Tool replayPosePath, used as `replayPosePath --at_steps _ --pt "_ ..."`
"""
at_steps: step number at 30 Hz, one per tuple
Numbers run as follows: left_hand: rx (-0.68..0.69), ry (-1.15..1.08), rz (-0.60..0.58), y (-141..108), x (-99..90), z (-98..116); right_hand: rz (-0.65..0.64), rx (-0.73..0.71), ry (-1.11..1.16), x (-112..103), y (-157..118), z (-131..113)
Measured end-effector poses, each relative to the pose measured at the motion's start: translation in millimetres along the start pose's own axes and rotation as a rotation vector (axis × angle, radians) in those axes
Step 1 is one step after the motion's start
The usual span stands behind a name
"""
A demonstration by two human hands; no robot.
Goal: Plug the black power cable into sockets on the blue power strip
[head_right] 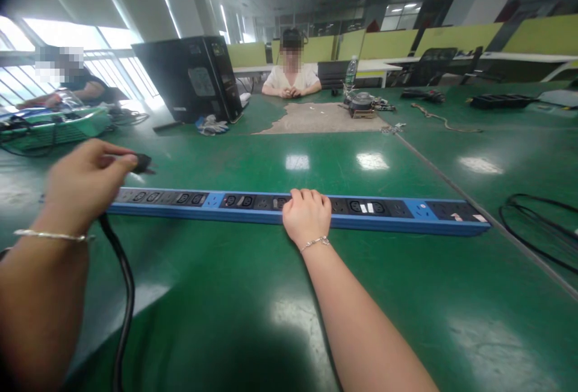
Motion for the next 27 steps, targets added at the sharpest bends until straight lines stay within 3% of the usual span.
replayPosePath --at_steps 2,3,6,9,27 --pt "-0.003 -0.024 -0.291 -4 23.8 11 0.003 -0.001 -0.005 0 0 0" --pt "-0.003 -0.023 -0.374 -7 37.2 15 0.003 -0.002 -0.008 -1 0 0" --pt "-0.003 0.007 -0.497 -16 73.9 22 0.001 -0.012 -0.017 -2 0 0" --pt "-0.005 0.068 -0.533 -21 93.1 25 -0.004 -0.013 -0.021 -2 0 0" --pt "-0.007 0.223 -0.575 -30 99.7 30 0.020 -0.005 0.007 1 0 2"
Point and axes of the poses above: each hand's wrist, its own y-axis towards the middle knuckle, its own x-axis out of the palm, z = x × y, the point moved 3 cm from there along y, towards the middle knuckle, and after that the axes turned 14 degrees about -y, right-handed, at the moved point
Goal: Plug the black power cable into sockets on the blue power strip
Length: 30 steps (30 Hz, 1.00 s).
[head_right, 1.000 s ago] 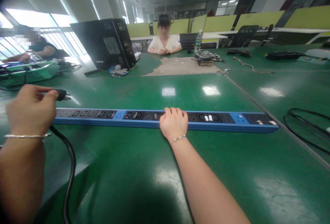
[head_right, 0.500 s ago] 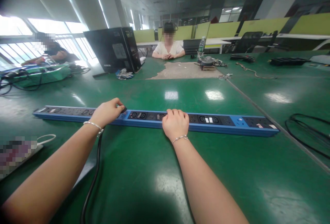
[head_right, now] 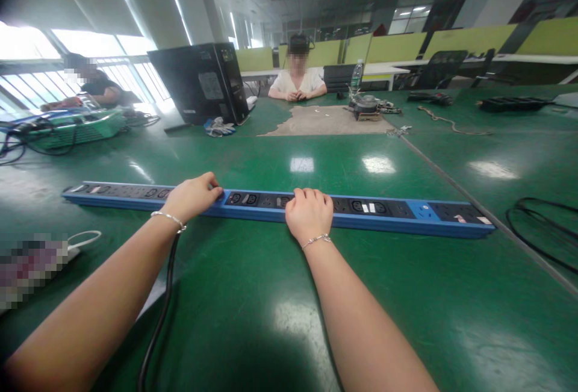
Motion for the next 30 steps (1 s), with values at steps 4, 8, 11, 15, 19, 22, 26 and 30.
replayPosePath --at_steps 4,8,11,15,19,22,26,30 --pt "0.016 0.005 -0.005 -1 5.4 3 0.047 -0.028 0.084 -4 -1 -4" --pt "0.046 -0.029 -0.001 -5 9.0 3 0.029 -0.244 0.311 -27 -11 -44" --pt "0.033 -0.041 0.009 -9 9.9 4 -0.058 -0.392 0.544 -51 -25 -91" --pt "0.030 -0.045 -0.007 -10 10.9 5 -0.182 -0.372 0.735 -67 -44 -135" --pt "0.060 -0.047 0.001 -8 11.6 4 -0.242 -0.235 0.808 -60 -55 -148" --pt "0.059 -0.033 -0.006 -7 12.3 3 -0.295 -0.162 0.867 -53 -58 -151" --pt "0.057 -0.009 -0.011 -7 12.5 3 -0.316 -0.106 0.837 -49 -58 -152" --pt "0.073 -0.009 0.018 -9 12.1 4 -0.292 -0.116 0.772 -45 -58 -152"
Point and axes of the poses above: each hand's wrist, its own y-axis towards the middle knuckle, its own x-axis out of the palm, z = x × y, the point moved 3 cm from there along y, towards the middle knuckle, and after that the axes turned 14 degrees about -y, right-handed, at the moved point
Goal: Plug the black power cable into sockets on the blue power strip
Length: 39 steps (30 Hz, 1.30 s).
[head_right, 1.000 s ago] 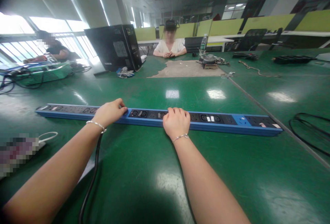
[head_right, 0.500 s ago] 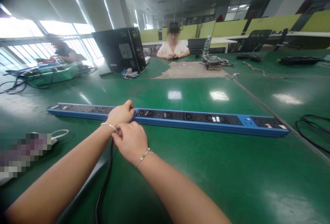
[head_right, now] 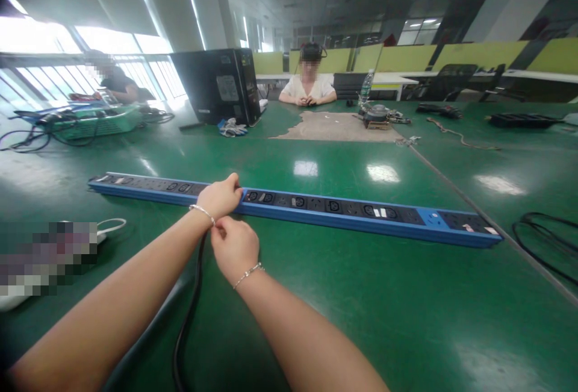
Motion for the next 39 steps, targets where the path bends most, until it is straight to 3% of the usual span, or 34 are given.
replayPosePath --at_steps 5,8,11,15,19,25,33,36,39 --pt "0.007 0.009 0.022 -3 -0.5 2 -0.032 -0.061 -0.065 5 0 3" --pt "0.002 0.018 0.039 -6 -0.3 3 -0.012 -0.177 -0.202 -12 6 15" --pt "-0.007 0.022 0.048 -8 0.2 5 0.118 -0.231 -0.406 -49 19 49" --pt "-0.020 0.030 0.037 -8 -0.1 5 0.289 -0.057 -0.631 -101 31 116" --pt "0.004 0.065 0.016 -7 -1.1 7 0.320 0.088 -0.738 -118 27 156" --pt "0.013 0.103 -0.001 -6 -1.4 7 0.249 0.156 -0.757 -110 27 160" --pt "0.001 0.026 -0.023 -5 -5.0 3 0.304 0.149 -0.749 -110 26 161" --pt "-0.052 -0.030 0.032 -6 -21.3 4 0.336 0.147 -0.745 -109 25 161" --pt "-0.063 -0.123 0.214 -9 -48.9 8 0.348 0.138 -0.734 -108 25 161"
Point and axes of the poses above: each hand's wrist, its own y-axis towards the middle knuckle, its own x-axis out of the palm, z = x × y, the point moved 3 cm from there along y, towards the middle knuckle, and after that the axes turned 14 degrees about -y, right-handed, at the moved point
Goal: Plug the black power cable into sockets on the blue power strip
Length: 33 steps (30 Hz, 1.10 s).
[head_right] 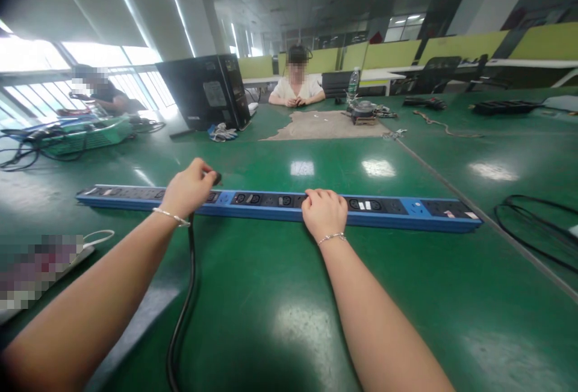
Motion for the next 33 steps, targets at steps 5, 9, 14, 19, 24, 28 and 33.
replayPosePath --at_steps 5,9,14,19,24,28,33 --pt "0.086 -0.115 -0.136 0 -5.7 27 -0.002 0.008 0.016 0 0 0" --pt "0.100 -0.150 -0.342 -3 26.2 51 -0.012 0.000 0.023 0 0 0" --pt "0.148 -0.134 -0.424 1 58.2 71 -0.030 0.002 0.020 -1 0 0" --pt "0.166 -0.100 -0.421 7 68.8 79 -0.034 0.004 0.020 0 0 0" --pt "0.173 -0.039 -0.410 9 71.6 86 -0.030 0.002 0.036 -1 0 -1" --pt "0.171 -0.009 -0.409 8 73.5 89 -0.025 0.005 0.037 -1 0 0" --pt "0.179 0.014 -0.382 6 75.6 85 -0.031 0.001 0.030 0 0 -1"
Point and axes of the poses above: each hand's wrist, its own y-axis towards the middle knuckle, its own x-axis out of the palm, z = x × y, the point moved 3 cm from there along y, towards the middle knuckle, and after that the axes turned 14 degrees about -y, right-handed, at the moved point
